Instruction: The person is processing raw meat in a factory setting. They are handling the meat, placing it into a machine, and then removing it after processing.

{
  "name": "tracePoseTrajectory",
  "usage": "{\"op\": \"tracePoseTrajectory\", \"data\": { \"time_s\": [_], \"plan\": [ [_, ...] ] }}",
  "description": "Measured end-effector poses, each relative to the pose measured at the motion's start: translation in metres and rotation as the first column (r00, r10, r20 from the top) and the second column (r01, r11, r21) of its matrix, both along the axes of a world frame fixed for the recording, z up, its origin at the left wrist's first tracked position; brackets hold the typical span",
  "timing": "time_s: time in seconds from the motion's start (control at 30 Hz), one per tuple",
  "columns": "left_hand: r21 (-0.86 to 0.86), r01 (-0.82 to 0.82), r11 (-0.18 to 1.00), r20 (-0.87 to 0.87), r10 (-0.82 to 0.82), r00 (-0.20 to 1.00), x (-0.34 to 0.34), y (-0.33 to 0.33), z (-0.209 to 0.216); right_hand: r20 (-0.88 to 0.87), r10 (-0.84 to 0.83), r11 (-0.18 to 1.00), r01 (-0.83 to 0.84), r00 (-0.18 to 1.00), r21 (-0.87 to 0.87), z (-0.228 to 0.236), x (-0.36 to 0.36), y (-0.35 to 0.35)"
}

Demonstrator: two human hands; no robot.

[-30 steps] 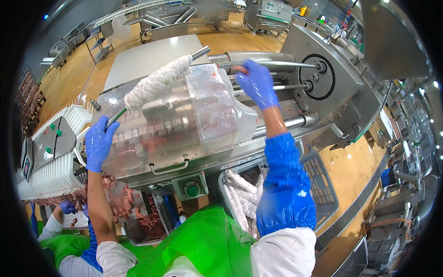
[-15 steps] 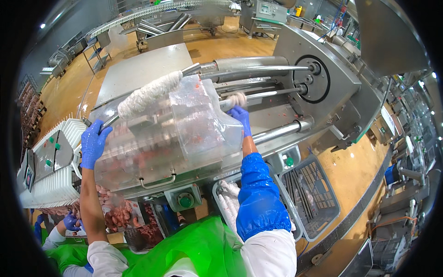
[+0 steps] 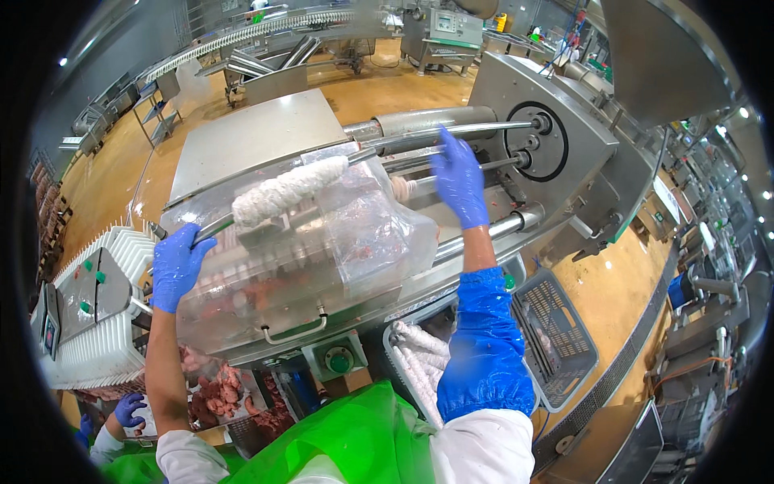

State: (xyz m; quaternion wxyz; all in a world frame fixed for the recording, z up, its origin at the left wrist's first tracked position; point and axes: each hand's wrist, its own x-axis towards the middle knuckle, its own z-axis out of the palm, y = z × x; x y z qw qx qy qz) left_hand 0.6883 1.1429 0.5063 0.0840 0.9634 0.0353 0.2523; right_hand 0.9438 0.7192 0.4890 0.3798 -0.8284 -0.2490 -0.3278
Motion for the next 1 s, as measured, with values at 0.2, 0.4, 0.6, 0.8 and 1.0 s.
{"op": "tracePoseTrajectory", "data": {
  "time_s": [0.2, 0.4, 0.6, 0.8, 1.0],
  "plan": [
    [0.060, 0.026, 0.998, 0.054, -0.030, 0.998, 0.002, 0.002, 0.003, 0.053, 0.403, 0.749, -0.296, 0.914, -0.593, 0.030, -0.056, 0.164],
    [0.148, 0.017, 0.989, 0.094, -0.031, 0.995, 0.007, 0.014, 0.006, 0.087, 0.359, 0.773, -0.244, 0.929, -0.585, 0.013, -0.035, 0.189],
    [0.275, 0.013, 0.961, 0.144, -0.055, 0.988, 0.015, 0.020, 0.004, 0.006, 0.365, 0.762, -0.296, 0.931, -0.576, 0.015, -0.037, 0.189],
    [0.306, -0.027, 0.952, 0.125, -0.012, 0.992, 0.014, 0.023, -0.003, 0.142, 0.471, 0.637, -0.225, 0.871, -0.737, 0.046, -0.085, 0.222],
    [0.329, -0.010, 0.944, 0.133, -0.036, 0.990, 0.016, 0.021, 0.000, 0.196, 0.192, 0.626, 0.034, 0.962, -0.779, 0.025, 0.063, 0.060]
  ]
}}
